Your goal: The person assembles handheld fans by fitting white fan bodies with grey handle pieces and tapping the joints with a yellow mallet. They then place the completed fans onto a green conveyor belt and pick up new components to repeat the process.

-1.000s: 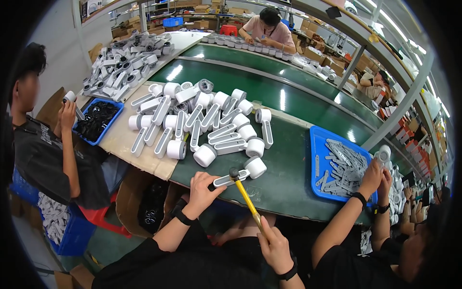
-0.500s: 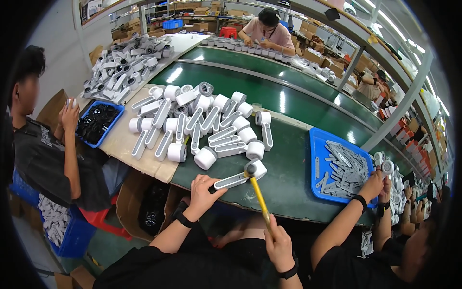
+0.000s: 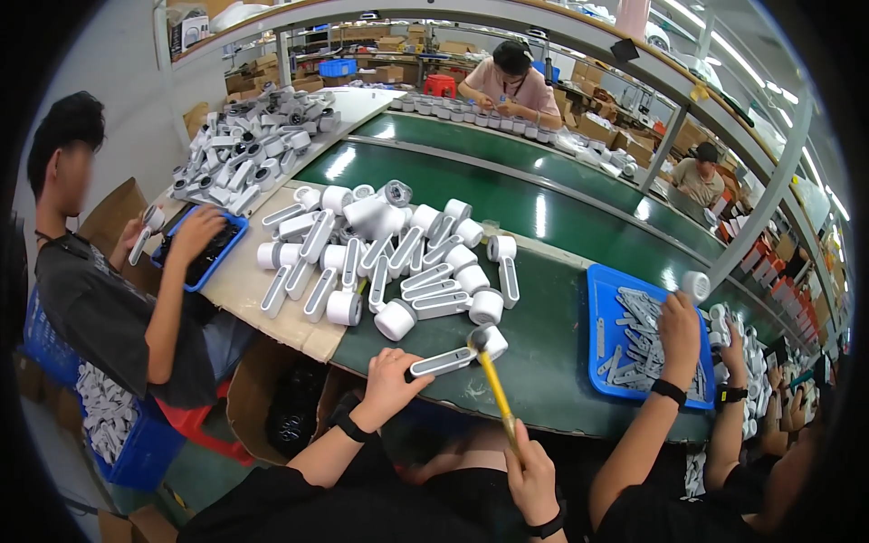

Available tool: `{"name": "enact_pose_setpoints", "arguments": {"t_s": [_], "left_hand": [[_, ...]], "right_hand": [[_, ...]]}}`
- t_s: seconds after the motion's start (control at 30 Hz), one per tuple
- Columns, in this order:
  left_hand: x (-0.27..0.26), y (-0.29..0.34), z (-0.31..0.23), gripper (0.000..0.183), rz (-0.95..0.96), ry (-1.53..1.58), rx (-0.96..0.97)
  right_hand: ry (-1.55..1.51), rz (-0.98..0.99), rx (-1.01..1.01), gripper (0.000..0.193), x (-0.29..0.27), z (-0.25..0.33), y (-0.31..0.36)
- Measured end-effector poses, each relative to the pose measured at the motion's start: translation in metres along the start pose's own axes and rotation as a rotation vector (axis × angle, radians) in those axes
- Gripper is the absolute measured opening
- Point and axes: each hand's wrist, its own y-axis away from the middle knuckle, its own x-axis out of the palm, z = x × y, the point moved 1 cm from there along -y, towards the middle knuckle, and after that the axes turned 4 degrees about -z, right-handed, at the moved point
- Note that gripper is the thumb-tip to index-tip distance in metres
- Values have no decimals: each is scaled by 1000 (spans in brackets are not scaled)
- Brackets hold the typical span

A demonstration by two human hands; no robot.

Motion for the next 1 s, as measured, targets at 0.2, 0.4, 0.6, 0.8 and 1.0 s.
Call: {"name": "enact_pose_setpoints", "arguments": {"t_s": [0.2,0.4,0.6,0.8,1.0], "left_hand": [[11,-15,-8,45,106,-3,287],[-4,-13,6,46,144,205,261],[-61,-33,29,42,-247,100,108],[-86,-127,72,39,-468,-231,126],[-105,-168,129,43,-354,-269,141]], "right_hand": [[-104,-62,-89,55,15,-16,0],[-332,-201,-24,51,31,-20,19],[-519,-200,114,53,37,-11,24],[-629,-200,263,54,32,-11,36],[-602,-233,215,54,45,-32,47]]}}
